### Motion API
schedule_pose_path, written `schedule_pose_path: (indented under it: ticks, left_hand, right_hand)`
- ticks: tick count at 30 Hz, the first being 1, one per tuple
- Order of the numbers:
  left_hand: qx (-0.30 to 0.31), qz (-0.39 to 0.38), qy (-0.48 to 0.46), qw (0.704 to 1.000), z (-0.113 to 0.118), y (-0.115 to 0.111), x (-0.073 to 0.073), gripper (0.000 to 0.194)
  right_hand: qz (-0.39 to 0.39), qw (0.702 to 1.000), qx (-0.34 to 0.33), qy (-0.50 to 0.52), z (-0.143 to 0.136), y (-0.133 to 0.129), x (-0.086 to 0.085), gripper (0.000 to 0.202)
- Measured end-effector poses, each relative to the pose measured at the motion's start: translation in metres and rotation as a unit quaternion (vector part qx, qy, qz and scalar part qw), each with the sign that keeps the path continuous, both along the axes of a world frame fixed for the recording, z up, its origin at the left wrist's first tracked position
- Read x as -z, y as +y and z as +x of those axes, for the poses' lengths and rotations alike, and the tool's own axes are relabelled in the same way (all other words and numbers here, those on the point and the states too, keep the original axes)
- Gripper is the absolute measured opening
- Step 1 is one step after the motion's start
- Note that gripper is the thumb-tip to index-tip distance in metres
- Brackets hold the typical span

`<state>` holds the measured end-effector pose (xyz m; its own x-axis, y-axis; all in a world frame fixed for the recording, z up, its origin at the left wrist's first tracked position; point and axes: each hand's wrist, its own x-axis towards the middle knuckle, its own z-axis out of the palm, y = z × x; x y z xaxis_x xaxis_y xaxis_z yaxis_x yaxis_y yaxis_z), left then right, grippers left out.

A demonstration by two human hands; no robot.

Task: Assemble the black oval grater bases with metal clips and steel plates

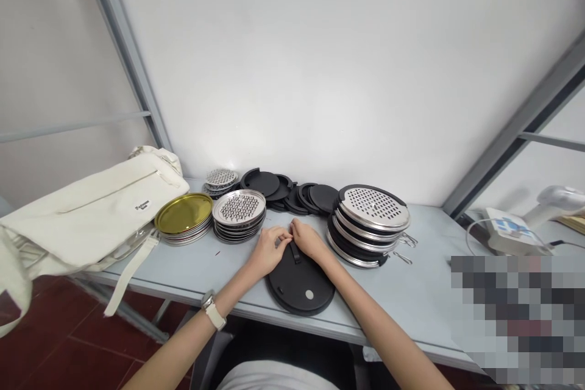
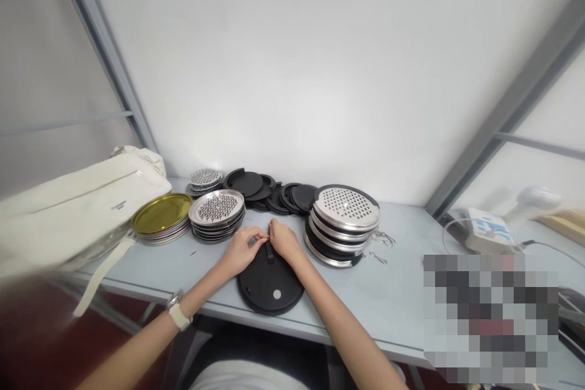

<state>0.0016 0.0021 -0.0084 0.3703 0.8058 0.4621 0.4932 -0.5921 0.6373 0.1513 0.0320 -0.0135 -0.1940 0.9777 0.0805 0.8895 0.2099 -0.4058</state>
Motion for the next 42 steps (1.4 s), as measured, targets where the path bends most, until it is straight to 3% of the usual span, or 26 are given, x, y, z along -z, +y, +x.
schedule_pose_path:
  ticks: [17, 27, 42]
  left_hand:
    - [-0.011, 0.050, 0.009, 0.999, 0.0013, -0.0078, -0.0007, 0.013]
    - [-0.011, 0.052, -0.001, 0.999, 0.0021, -0.0087, -0.0003, 0.010]
    - [-0.026, 0.058, 0.032, 0.997, 0.0029, -0.0107, -0.0012, 0.013]
  right_hand:
    - [0.139, 0.983, -0.037, 0.115, 0.0013, -0.0019, -0.0009, 0.032]
    - [0.136, 0.978, -0.060, 0.143, 0.0019, -0.0029, -0.0021, 0.035]
    - [0.123, 0.984, -0.008, 0.130, 0.0050, -0.0014, -0.0006, 0.038]
